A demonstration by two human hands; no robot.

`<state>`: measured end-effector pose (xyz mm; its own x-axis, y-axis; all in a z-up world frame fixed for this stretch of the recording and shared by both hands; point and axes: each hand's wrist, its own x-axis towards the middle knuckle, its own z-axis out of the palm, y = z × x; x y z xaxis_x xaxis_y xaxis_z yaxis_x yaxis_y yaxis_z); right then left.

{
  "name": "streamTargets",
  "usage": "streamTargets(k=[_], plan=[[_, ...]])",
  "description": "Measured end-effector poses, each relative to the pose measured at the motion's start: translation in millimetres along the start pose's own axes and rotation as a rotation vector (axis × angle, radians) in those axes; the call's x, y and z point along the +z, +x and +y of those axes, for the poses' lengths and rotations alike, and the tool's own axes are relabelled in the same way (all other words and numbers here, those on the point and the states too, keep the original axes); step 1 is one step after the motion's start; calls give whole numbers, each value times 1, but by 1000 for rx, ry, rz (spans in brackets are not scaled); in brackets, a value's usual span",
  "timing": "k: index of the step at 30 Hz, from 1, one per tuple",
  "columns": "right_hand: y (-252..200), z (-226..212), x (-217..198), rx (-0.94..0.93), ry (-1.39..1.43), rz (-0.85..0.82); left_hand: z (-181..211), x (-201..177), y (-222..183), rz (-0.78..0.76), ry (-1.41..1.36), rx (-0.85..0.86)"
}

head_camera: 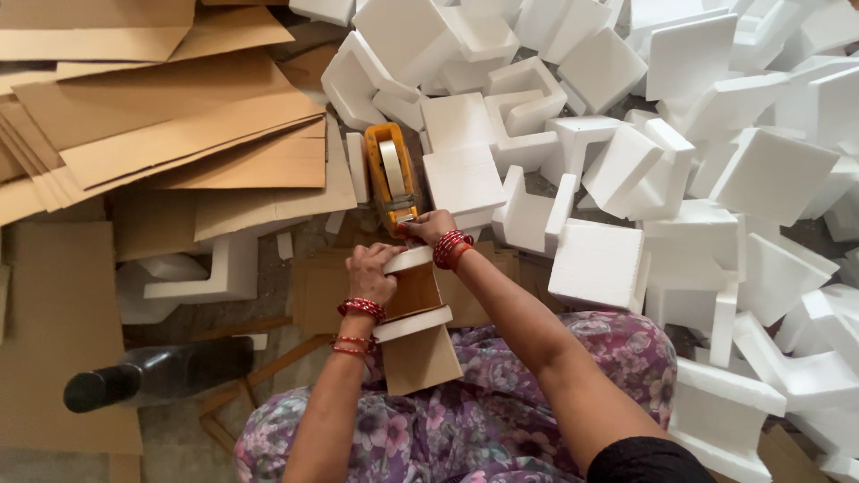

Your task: The person sits on the floor and assembles small cardboard boxes by folding flat sheets and inserting white foam inserts. The person uses a tape dispenser to seal the boxes and places the finished units aside.

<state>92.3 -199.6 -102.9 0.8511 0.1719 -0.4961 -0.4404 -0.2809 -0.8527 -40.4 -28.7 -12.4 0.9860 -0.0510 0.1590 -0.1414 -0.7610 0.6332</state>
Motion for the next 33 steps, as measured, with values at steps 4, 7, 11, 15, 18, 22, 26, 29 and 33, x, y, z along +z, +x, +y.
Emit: streamTargets(k=[4, 7, 11, 15, 18, 22, 26, 29, 33], plan=[[21, 19, -1, 51, -187, 79, -4, 8, 0, 12, 25, 21], [39, 19, -10, -192, -908, -177, -1, 8, 5, 56, 55, 63], [30, 39, -18, -66, -796, -122, -1, 8, -15, 118, 30, 77], [5, 43, -12, -48, -779, -20, 0, 6, -16, 149, 26, 85], [-15, 48, -18, -73, -664, 72, 0, 3, -10, 160, -25, 127], [-36, 64, -43, -176, -304, 225, -6, 8, -9, 154, -4, 142], [-34, 47, -77, 134, 545, 75, -14, 14, -7, 180, -8, 163], [-30, 38, -87, 80, 743, 224, -20, 20, -15, 196, -36, 156], [0, 21, -93, 152, 817, 338, -21, 16, -16, 202, -55, 146]])
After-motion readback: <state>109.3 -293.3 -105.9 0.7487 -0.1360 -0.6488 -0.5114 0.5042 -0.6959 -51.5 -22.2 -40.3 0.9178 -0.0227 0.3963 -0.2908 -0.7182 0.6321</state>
